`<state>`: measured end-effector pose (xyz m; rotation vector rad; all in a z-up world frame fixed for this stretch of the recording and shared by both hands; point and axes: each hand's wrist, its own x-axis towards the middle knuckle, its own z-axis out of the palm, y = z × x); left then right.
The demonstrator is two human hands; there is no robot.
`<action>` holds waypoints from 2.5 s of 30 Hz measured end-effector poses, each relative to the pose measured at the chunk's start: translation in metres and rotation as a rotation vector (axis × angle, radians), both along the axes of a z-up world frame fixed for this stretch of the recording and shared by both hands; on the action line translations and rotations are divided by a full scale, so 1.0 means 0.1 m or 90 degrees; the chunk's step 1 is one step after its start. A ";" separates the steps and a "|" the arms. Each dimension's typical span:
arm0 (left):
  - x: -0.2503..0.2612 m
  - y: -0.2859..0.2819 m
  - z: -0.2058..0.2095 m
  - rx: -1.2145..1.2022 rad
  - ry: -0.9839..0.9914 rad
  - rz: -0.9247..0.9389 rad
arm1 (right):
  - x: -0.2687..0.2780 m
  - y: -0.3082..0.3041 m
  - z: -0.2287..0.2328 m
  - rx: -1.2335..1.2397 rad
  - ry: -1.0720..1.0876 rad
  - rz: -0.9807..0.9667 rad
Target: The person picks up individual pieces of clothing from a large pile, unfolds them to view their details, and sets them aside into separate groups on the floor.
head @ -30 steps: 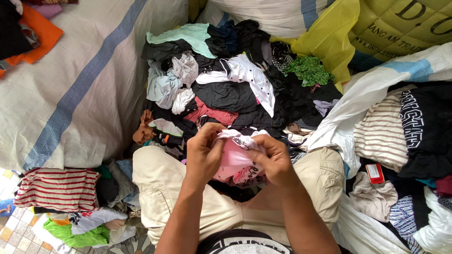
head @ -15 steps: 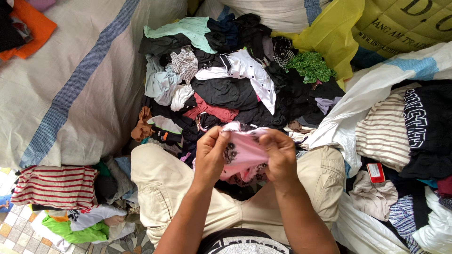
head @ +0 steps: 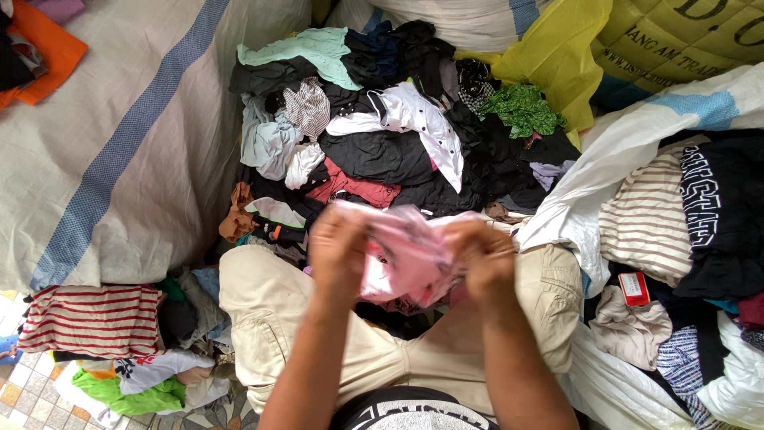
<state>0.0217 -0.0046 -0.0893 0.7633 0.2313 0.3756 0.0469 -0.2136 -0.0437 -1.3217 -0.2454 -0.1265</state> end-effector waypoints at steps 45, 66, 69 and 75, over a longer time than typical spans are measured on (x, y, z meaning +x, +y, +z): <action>0.24 1.58 -3.02 0.592 0.842 -0.149 | 1.00 -0.75 -2.22 -0.808 0.601 0.029; 0.04 1.13 -2.69 1.246 0.473 -0.471 | -0.01 0.60 -2.28 -0.796 -0.004 0.444; 0.04 1.17 -2.26 1.144 0.504 -0.329 | 0.04 0.40 -2.77 -0.905 -0.071 0.460; 0.05 1.35 -2.31 0.843 0.535 0.091 | 0.27 0.34 -2.74 -0.852 0.107 0.482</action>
